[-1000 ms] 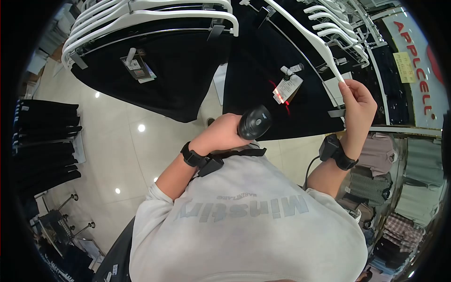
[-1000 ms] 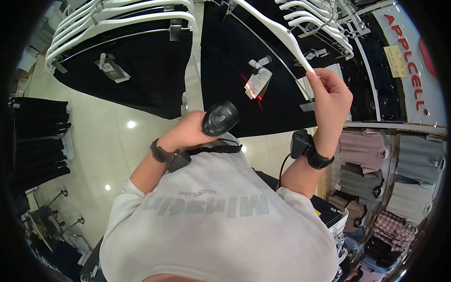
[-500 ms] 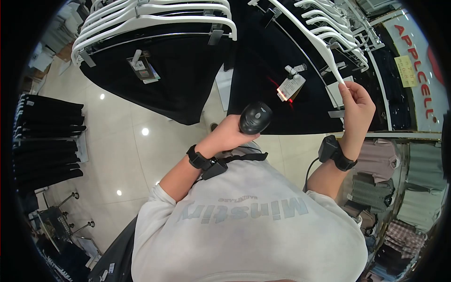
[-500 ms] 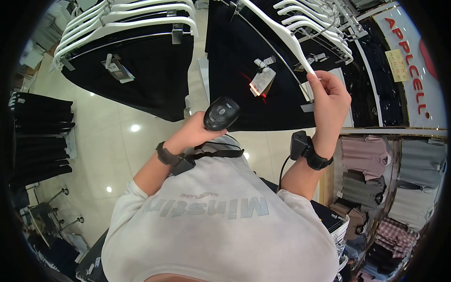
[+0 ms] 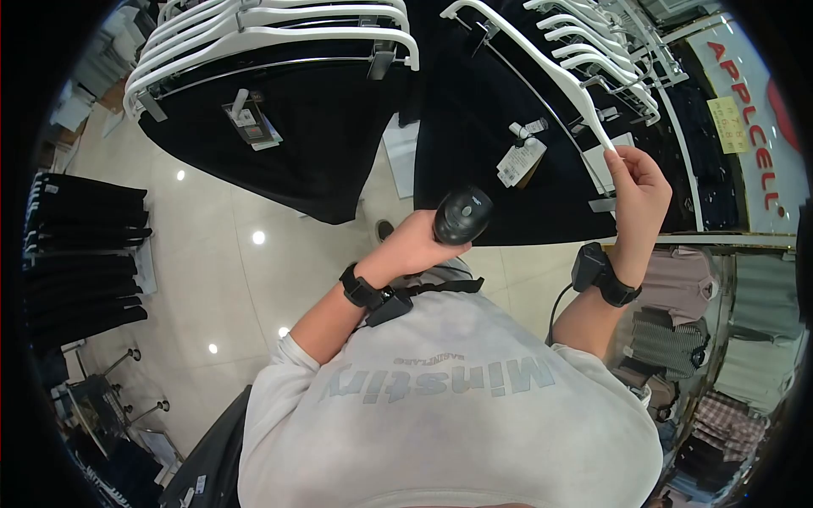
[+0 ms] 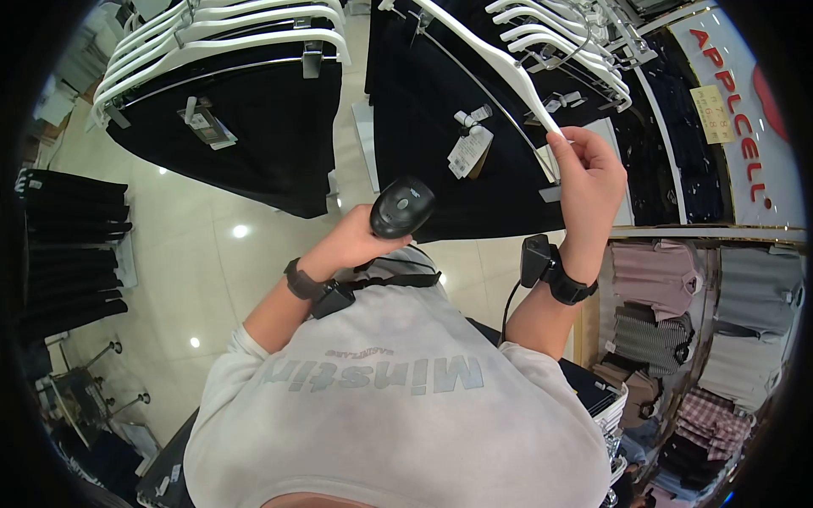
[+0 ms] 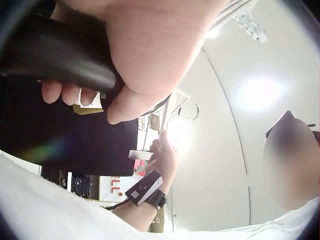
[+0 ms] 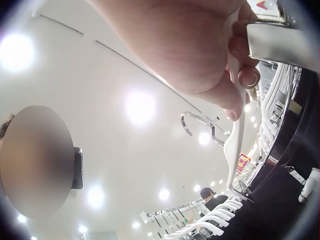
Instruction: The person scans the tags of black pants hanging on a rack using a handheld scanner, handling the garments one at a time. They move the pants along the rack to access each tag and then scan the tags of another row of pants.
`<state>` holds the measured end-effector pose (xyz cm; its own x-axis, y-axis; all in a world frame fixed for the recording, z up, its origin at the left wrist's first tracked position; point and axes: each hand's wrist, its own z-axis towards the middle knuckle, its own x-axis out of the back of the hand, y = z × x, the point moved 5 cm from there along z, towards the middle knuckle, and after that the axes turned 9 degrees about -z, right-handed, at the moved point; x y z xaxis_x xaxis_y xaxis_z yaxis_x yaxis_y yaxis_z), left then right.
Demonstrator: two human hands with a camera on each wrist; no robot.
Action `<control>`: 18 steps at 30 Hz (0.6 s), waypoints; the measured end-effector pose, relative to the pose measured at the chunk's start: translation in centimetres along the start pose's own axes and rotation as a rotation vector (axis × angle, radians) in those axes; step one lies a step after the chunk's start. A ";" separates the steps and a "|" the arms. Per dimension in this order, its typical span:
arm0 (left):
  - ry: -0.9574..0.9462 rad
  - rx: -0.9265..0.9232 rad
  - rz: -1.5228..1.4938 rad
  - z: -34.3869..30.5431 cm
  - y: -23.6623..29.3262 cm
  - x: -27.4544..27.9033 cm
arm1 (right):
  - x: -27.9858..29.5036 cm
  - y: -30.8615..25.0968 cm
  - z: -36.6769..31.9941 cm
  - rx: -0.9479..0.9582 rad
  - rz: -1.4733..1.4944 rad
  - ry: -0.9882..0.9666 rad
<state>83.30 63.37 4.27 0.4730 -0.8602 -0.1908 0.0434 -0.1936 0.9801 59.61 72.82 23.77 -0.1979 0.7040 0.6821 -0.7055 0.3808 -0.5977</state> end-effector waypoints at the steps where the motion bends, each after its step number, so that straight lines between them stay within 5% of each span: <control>1: 0.002 -0.039 0.008 0.0 -0.1 0.0 | -0.1 -0.2 0.1 -0.001 -0.005 0.000; 18: 0.163 -0.034 0.036 -0.6 -0.5 2.4 | -7.0 -7.8 12.9 0.402 -0.165 -0.183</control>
<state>84.93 61.67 3.36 0.6110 -0.7778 -0.1474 0.0527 -0.1458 0.9879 57.71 57.23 29.07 -0.1520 0.5230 0.8387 -0.9382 0.1906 -0.2889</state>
